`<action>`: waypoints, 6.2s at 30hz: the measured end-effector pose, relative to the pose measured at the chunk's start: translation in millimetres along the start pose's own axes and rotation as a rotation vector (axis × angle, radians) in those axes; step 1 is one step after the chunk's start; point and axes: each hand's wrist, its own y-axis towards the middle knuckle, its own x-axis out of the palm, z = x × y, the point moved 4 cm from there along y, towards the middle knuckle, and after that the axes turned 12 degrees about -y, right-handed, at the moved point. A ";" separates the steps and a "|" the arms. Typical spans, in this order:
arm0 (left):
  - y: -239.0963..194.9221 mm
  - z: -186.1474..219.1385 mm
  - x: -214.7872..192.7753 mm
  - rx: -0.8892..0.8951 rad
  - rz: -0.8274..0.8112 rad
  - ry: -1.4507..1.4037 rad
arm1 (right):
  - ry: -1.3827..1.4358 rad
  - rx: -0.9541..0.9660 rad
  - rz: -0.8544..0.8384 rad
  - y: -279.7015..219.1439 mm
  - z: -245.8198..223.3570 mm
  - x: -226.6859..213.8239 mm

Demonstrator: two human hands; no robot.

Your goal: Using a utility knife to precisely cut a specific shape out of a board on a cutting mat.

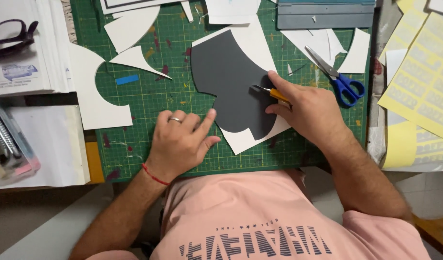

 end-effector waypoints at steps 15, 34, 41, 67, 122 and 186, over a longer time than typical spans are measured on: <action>-8.5 44.2 22.6 -0.126 -0.112 0.047 | -0.053 -0.007 -0.032 -1.5 -5.4 -4.7; 35.2 23.0 19.9 -0.133 -0.327 -0.105 | 0.478 -0.053 0.321 -52.6 18.9 -2.1; 51.5 42.2 25.9 -0.273 -0.273 0.194 | 0.335 -0.085 0.162 -99.2 3.1 17.1; 78.7 -4.7 44.8 -0.011 -0.358 -0.210 | 0.194 -0.205 0.247 -87.6 -11.9 33.2; 76.2 -6.6 54.9 -0.057 -0.367 -0.193 | -0.103 -0.235 -0.098 -73.9 -20.6 -1.1; 80.5 0.4 43.9 -0.004 -0.332 -0.158 | 0.123 -0.146 0.045 -78.8 -11.4 16.6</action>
